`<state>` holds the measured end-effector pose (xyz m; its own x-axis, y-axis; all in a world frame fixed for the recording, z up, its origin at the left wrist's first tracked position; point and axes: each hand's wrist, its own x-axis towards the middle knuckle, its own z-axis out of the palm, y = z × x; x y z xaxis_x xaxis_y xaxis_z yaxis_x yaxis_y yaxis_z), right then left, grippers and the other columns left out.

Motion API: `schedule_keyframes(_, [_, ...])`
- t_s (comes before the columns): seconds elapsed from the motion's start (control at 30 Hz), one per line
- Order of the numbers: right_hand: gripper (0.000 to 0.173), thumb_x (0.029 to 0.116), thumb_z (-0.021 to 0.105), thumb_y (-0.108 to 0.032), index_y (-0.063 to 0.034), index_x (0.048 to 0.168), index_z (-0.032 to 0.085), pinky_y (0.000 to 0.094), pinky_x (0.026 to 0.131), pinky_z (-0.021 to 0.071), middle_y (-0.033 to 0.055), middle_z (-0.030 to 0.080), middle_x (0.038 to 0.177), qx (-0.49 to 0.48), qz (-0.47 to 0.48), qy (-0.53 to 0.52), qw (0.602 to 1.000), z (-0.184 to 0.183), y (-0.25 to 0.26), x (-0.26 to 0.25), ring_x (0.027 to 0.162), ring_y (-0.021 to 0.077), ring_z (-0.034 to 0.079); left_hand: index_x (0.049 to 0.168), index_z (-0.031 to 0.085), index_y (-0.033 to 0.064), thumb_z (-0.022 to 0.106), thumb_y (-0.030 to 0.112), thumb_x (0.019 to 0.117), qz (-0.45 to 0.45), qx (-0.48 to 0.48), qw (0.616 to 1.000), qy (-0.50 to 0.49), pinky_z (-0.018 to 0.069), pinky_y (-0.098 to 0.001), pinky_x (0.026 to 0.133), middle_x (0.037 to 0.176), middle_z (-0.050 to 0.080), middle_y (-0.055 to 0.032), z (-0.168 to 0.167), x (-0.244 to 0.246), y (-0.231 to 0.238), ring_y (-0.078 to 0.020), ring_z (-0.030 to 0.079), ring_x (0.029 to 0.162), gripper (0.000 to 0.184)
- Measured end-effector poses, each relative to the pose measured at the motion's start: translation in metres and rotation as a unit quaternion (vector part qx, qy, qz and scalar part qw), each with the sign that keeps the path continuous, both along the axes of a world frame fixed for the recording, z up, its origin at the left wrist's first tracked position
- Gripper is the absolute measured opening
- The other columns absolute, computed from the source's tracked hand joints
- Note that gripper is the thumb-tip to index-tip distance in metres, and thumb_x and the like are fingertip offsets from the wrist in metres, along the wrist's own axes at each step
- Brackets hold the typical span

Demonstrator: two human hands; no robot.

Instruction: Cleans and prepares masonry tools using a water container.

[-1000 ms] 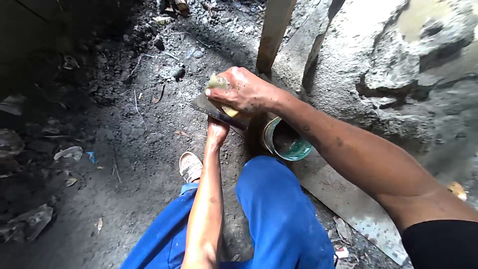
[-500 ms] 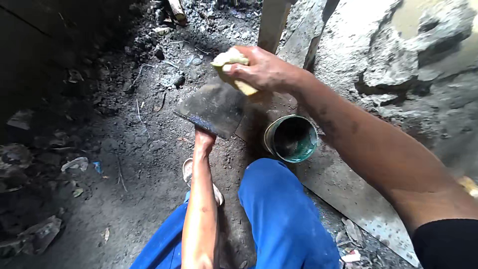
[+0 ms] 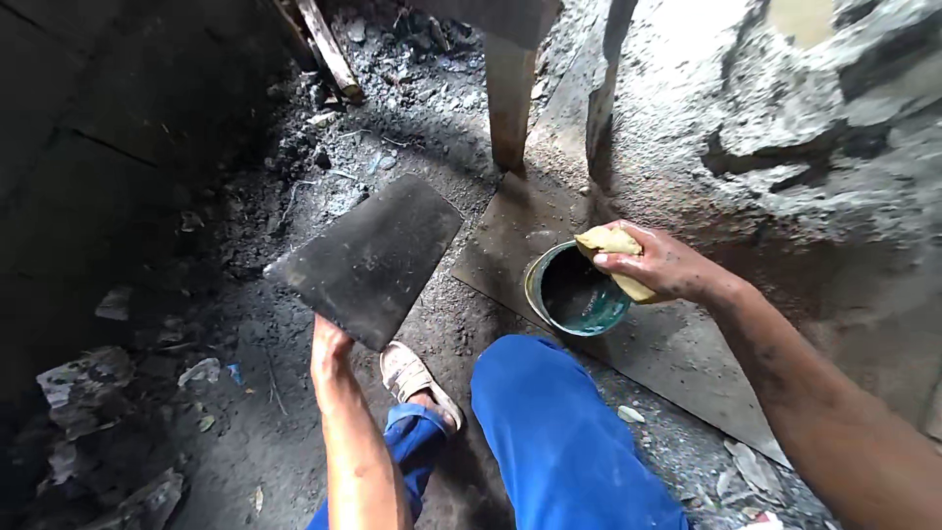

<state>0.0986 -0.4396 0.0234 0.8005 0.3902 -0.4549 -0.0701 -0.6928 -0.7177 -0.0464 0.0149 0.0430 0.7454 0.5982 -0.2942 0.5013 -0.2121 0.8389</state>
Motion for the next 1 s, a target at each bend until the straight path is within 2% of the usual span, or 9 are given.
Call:
schedule_keyframes(0.13, [0.050, 0.0963, 0.068, -0.045, -0.0190, 0.138, 0.058, 0.0578, 0.087, 0.0567, 0.0123, 0.071, 0.113, 0.008, -0.010, 0.015, 1.000, -0.005, -0.005, -0.004, 0.097, 0.0277, 0.071, 0.137, 0.048, -0.0014, 0.055, 0.003, 0.0990, -0.020, 0.061, 0.997, 0.039, 0.0511, -0.0220, 0.086, 0.112, 0.062, -0.0059, 0.026, 0.013, 0.000, -0.0001, 0.058, 0.096, 0.038])
schedule_keyframes(0.27, [0.057, 0.0946, 0.070, -0.048, -0.0195, 0.142, 0.054, 0.0628, 0.090, 0.0548, 0.0170, 0.070, 0.114, -0.032, 0.021, 0.096, 0.995, -0.032, 0.012, -0.002, 0.102, 0.0338, 0.070, 0.144, 0.048, 0.0068, 0.069, 0.020, 0.0929, -0.205, 0.136, 0.968, 0.056, 0.0511, -0.0503, 0.099, 0.129, 0.063, -0.0147, 0.050, 0.054, 0.023, -0.0217, 0.062, 0.116, 0.056])
schedule_keyframes(0.37, [0.058, 0.0899, 0.071, -0.053, -0.0159, 0.133, 0.060, 0.0664, 0.090, 0.0529, 0.0187, 0.070, 0.115, -0.118, 0.051, 0.121, 0.984, -0.079, 0.042, -0.008, 0.106, 0.0382, 0.068, 0.132, 0.056, 0.0058, 0.068, 0.027, 0.0885, -0.338, 0.190, 0.920, 0.052, 0.0530, -0.0507, 0.093, 0.117, 0.066, -0.0124, 0.083, 0.091, 0.019, -0.0185, 0.064, 0.106, 0.050])
schedule_keyframes(0.47, [0.042, 0.0890, 0.070, -0.039, -0.0004, 0.105, 0.071, 0.0683, 0.087, 0.0515, 0.0246, 0.069, 0.115, -0.252, 0.039, 0.151, 0.955, -0.109, 0.076, -0.018, 0.110, 0.0429, 0.066, 0.115, 0.064, 0.0061, 0.069, 0.027, 0.0864, -0.400, 0.243, 0.880, 0.075, 0.0538, -0.0564, 0.080, 0.098, 0.069, -0.0117, 0.104, 0.101, 0.018, -0.0237, 0.068, 0.091, 0.036])
schedule_keyframes(0.53, [0.040, 0.0942, 0.067, -0.026, 0.0082, 0.115, 0.069, 0.0682, 0.099, 0.0461, 0.0291, 0.063, 0.130, -0.299, 0.051, 0.167, 0.938, -0.128, 0.087, -0.031, 0.124, 0.0460, 0.059, 0.114, 0.063, 0.0025, 0.070, 0.021, 0.0867, -0.409, 0.258, 0.871, 0.085, 0.0514, -0.0602, 0.077, 0.096, 0.068, -0.0161, 0.113, 0.092, 0.021, -0.0292, 0.067, 0.088, 0.033])
schedule_keyframes(0.63, [0.042, 0.1007, 0.058, -0.014, 0.0123, 0.134, 0.058, 0.0686, 0.106, 0.0418, 0.0354, 0.053, 0.141, -0.316, 0.052, 0.154, 0.935, -0.160, 0.092, -0.050, 0.133, 0.0517, 0.050, 0.114, 0.060, -0.0006, 0.068, 0.015, 0.0863, -0.394, 0.265, 0.873, 0.112, 0.0501, -0.0564, 0.078, 0.097, 0.065, -0.0168, 0.128, 0.073, 0.014, -0.0274, 0.065, 0.089, 0.032])
schedule_keyframes(0.73, [0.039, 0.1024, 0.054, -0.013, 0.0129, 0.131, 0.059, 0.0691, 0.106, 0.0412, 0.0345, 0.052, 0.143, -0.339, 0.094, 0.179, 0.919, -0.168, 0.097, -0.048, 0.134, 0.0517, 0.049, 0.109, 0.062, 0.0023, 0.068, 0.018, 0.0821, -0.379, 0.270, 0.877, 0.118, 0.0518, -0.0511, 0.074, 0.092, 0.065, -0.0117, 0.130, 0.061, 0.010, -0.0212, 0.064, 0.084, 0.032])
schedule_keyframes(0.93, [0.045, 0.0970, 0.062, -0.038, 0.0046, 0.109, 0.071, 0.0682, 0.098, 0.0463, 0.0266, 0.067, 0.123, -0.252, 0.086, 0.203, 0.942, -0.129, 0.064, -0.005, 0.120, 0.0429, 0.062, 0.115, 0.060, 0.0020, 0.066, 0.021, 0.0843, -0.359, 0.242, 0.895, 0.106, 0.0519, -0.0436, 0.079, 0.096, 0.064, -0.0082, 0.133, 0.047, 0.005, -0.0133, 0.062, 0.087, 0.037])
schedule_keyframes(1.0, [0.058, 0.0957, 0.062, -0.050, 0.0031, 0.120, 0.066, 0.0651, 0.095, 0.0491, 0.0256, 0.067, 0.120, -0.127, -0.010, 0.237, 0.963, -0.121, 0.043, 0.001, 0.114, 0.0396, 0.064, 0.120, 0.059, 0.0036, 0.065, 0.023, 0.0863, -0.340, 0.236, 0.904, 0.109, 0.0520, -0.0450, 0.080, 0.101, 0.065, -0.0087, 0.130, 0.045, 0.006, -0.0137, 0.062, 0.092, 0.039])
